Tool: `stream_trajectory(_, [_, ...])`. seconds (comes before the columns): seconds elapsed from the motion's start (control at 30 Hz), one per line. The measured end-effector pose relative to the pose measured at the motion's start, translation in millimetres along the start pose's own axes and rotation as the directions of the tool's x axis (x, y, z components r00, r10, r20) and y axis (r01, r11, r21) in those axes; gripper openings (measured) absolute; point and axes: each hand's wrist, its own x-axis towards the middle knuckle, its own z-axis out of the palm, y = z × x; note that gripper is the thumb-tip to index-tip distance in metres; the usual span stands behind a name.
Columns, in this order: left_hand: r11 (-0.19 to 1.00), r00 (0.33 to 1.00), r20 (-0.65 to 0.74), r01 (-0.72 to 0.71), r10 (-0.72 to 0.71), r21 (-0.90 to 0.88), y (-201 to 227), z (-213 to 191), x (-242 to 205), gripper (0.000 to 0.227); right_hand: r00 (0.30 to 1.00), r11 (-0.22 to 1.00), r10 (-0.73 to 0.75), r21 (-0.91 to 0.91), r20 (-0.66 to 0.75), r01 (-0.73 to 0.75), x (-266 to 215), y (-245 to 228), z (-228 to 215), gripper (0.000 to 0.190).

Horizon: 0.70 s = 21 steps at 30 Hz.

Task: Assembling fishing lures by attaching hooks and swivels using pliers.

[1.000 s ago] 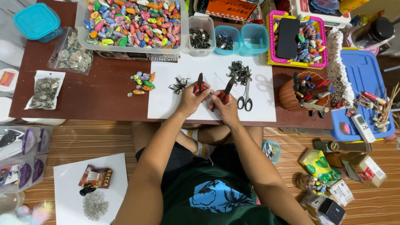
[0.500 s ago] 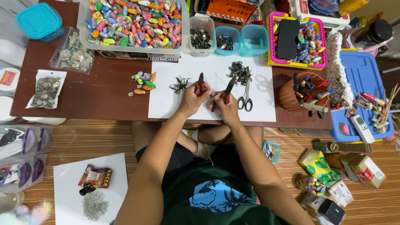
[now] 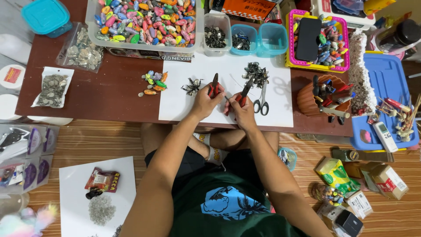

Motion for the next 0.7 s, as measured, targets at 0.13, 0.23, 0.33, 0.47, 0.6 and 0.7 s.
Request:
stream_trajectory(0.13, [0.999, 1.0, -0.006, -0.004, 0.004, 0.032, -4.8, 0.2, 1.5, 0.022, 0.999, 0.999, -0.033, 0.004, 0.009, 0.032, -1.4, 2.9, 1.2, 0.009])
stream_trajectory(0.23, [0.999, 1.0, 0.014, -0.021, 0.021, -0.028, -10.9, 1.4, 5.6, 0.022, 0.997, 0.993, -0.074, -0.09, -0.005, 0.074, -1.8, 3.3, 1.3, 0.009])
stream_trajectory(0.33, [0.997, 1.0, 0.003, -0.015, 0.015, -0.072, -7.9, 3.9, 5.4, 0.022, 0.996, 0.993, -0.085, -0.083, -0.011, 0.084, -2.5, 3.7, 2.1, 0.011])
stream_trajectory(0.47, [0.993, 0.994, -0.088, -0.055, 0.064, 0.108, -6.5, 7.7, -0.5, 0.022, 0.994, 0.995, -0.094, -0.05, -0.061, 0.091, -3.7, 1.1, 3.0, 0.009])
stream_trajectory(0.6, [0.965, 0.987, -0.082, -0.113, 0.136, 0.238, -1.5, 6.7, -10.7, 0.022, 0.986, 0.993, -0.114, 0.021, -0.121, 0.118, -6.7, -2.6, -1.0, 0.009])
stream_trajectory(0.7, [0.911, 0.998, 0.037, 0.028, -0.048, 0.412, 32.9, 2.4, -17.8, 0.029, 0.98, 0.992, -0.122, -0.001, -0.155, 0.123, -12.1, -7.8, -3.2, 0.008])
